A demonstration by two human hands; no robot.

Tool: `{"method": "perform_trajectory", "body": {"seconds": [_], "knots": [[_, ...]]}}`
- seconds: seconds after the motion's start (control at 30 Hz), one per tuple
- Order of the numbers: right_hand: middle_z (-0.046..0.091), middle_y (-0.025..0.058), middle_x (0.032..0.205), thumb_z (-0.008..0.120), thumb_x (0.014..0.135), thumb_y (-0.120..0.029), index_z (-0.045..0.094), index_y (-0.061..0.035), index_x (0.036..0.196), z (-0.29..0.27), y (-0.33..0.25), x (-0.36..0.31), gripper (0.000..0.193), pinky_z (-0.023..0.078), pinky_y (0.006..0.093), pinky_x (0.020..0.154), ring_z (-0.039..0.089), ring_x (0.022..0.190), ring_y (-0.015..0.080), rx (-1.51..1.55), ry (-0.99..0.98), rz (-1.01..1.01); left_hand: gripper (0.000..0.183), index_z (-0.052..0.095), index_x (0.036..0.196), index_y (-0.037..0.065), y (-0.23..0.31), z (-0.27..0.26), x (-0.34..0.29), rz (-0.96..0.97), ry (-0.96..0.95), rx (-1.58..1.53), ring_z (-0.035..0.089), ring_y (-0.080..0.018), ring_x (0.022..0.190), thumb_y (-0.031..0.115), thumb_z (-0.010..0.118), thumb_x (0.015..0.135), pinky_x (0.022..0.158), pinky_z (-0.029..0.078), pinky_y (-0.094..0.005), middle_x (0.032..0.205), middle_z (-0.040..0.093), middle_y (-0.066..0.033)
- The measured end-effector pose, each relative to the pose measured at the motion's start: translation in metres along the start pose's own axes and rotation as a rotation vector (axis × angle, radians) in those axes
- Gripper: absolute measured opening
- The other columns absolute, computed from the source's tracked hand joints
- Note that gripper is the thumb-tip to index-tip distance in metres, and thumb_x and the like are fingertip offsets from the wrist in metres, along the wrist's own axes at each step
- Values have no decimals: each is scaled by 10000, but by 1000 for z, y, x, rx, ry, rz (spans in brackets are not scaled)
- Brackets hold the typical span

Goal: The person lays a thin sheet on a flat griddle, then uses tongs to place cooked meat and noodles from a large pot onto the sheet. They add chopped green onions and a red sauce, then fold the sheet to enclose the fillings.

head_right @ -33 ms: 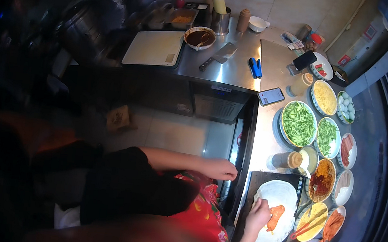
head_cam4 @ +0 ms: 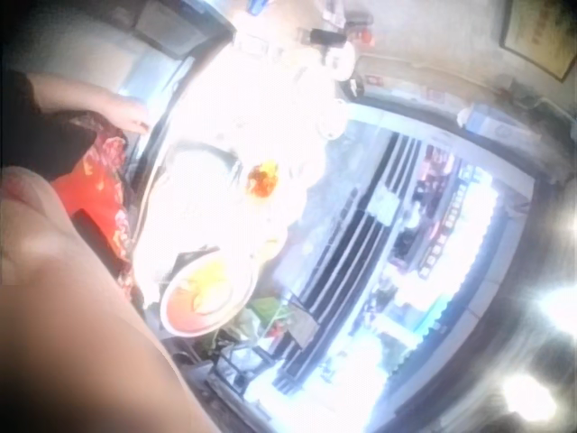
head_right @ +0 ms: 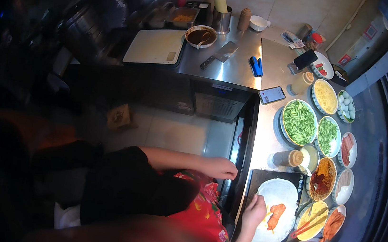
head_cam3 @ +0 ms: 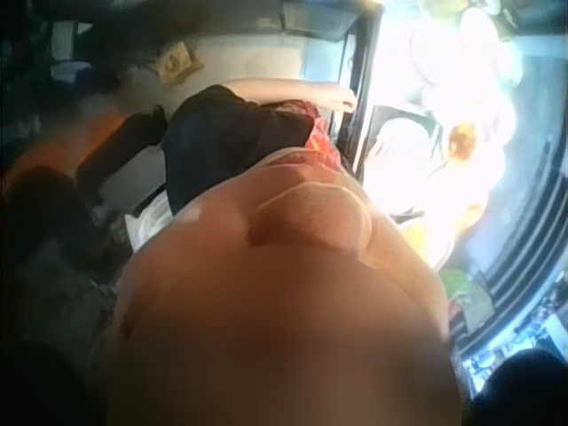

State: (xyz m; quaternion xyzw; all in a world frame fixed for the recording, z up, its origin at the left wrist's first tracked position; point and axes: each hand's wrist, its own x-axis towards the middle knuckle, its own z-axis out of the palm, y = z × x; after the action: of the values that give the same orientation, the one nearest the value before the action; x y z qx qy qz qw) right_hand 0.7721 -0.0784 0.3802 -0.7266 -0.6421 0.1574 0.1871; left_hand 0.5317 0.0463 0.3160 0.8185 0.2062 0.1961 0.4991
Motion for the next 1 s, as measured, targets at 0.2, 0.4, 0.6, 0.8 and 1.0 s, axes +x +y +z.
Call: {"method": "perform_trajectory", "body": {"seconds": [0.2,0.4,0.6,0.8,1.0], "knots": [[581,64,828,498,995,-30,619,5,1070,52,-50,-16,146,494,297,715,595,776,154,668,-97,22,266,654,929,0,43,40,-39,35,-115,-15,636,-352,832,255,587,960,757,494,-434,877,655,-176],[677,119,1149,467,1056,-288,657,23,1198,85,-52,-49,391,448,286,980,626,1062,186,1119,-826,264,222,706,934,33,50,102,-82,139,-183,86,665,-345,885,206,568,954,831,497,-451,934,703,-174],[712,112,1012,539,1030,-336,688,44,1080,112,-62,-58,411,504,279,834,646,908,160,964,-1002,318,203,702,988,30,40,120,-119,71,-147,68,665,-342,889,176,562,971,830,500,-435,952,699,-179],[708,78,985,590,1006,-324,694,39,1042,127,-85,-36,380,495,268,809,629,884,124,929,-1015,368,190,686,1029,11,63,73,-136,4,-129,11,656,-346,901,142,557,981,826,506,-418,978,690,-188],[708,89,1002,586,1012,-320,690,29,1078,152,-110,-17,371,503,273,812,638,894,138,1043,-939,398,187,679,1022,-10,48,28,-150,29,-49,-50,646,-345,951,125,559,974,832,510,-410,1005,678,-191]]}}
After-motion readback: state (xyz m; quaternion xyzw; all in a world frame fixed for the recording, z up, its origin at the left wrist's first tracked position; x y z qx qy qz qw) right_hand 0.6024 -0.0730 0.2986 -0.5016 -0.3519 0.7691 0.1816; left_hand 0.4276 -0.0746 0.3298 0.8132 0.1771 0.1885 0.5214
